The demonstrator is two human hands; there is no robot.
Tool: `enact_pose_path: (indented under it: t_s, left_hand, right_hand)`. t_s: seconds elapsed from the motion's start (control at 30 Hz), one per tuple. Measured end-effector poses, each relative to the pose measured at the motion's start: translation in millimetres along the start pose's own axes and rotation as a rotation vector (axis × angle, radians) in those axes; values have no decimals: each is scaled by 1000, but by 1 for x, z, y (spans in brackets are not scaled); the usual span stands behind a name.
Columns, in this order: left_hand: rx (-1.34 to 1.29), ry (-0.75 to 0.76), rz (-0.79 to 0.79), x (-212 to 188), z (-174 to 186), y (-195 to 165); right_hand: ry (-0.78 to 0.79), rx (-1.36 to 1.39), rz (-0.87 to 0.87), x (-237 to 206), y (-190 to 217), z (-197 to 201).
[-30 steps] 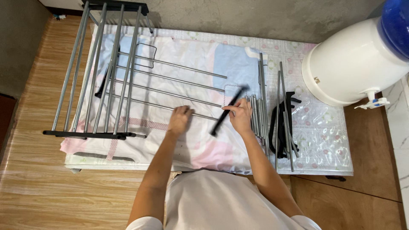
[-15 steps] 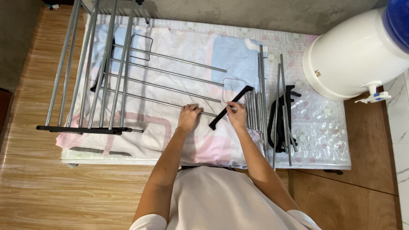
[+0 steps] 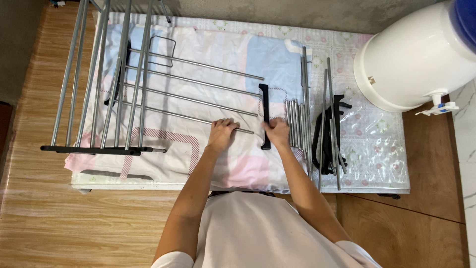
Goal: The person assembles a metal clothes drying rack on a bed, inserting metal tubes into black plastic end connectors one at a time and fitting a black plastic top bar onto the upright tubes to build up the rack frame.
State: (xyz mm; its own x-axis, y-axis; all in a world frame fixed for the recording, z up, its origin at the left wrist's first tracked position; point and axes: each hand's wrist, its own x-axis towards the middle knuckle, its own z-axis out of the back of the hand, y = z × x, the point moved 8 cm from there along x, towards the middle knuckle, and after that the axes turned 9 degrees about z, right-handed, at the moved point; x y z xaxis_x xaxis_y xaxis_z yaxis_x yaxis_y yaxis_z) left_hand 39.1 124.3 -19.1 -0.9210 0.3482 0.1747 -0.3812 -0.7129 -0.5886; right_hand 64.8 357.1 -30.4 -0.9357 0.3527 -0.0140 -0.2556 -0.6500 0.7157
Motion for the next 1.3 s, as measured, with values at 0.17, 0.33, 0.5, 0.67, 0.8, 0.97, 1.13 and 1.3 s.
enact_pose_path:
  t_s: [0.17,0.33,0.5,0.67,0.8,0.97,1.13,1.3]
  left_hand:
    - [-15,49,49,1,-9,-2]
    - [-19,74,-15,3,-15,-11]
    - [-8,130,-88,0,-21,-24]
    - [-27,213,-60,-2,-19,-29]
    - [-34,204,-57,-3,-13,-32]
    - [-41,161,-73,-4,-8,-33]
    - [-73,112,-90,-3,-7,-32]
    - [-77,119,-71,2,-11,-32]
  right_hand:
    - [148,-79,15,-13,5,-16]
    - [224,828,-291,-16,-8,-36]
    - [185,1057,-436,-26,-12,-36]
    - [80,1071,-375,-24,-2,-33]
    - [32,1048,-355,-19,0,-33]
    - [26,1083,-375,-20,2,-35]
    - [-1,1217,-411,-26,4,-37]
    - [22,1339,-463,-32,3,-48]
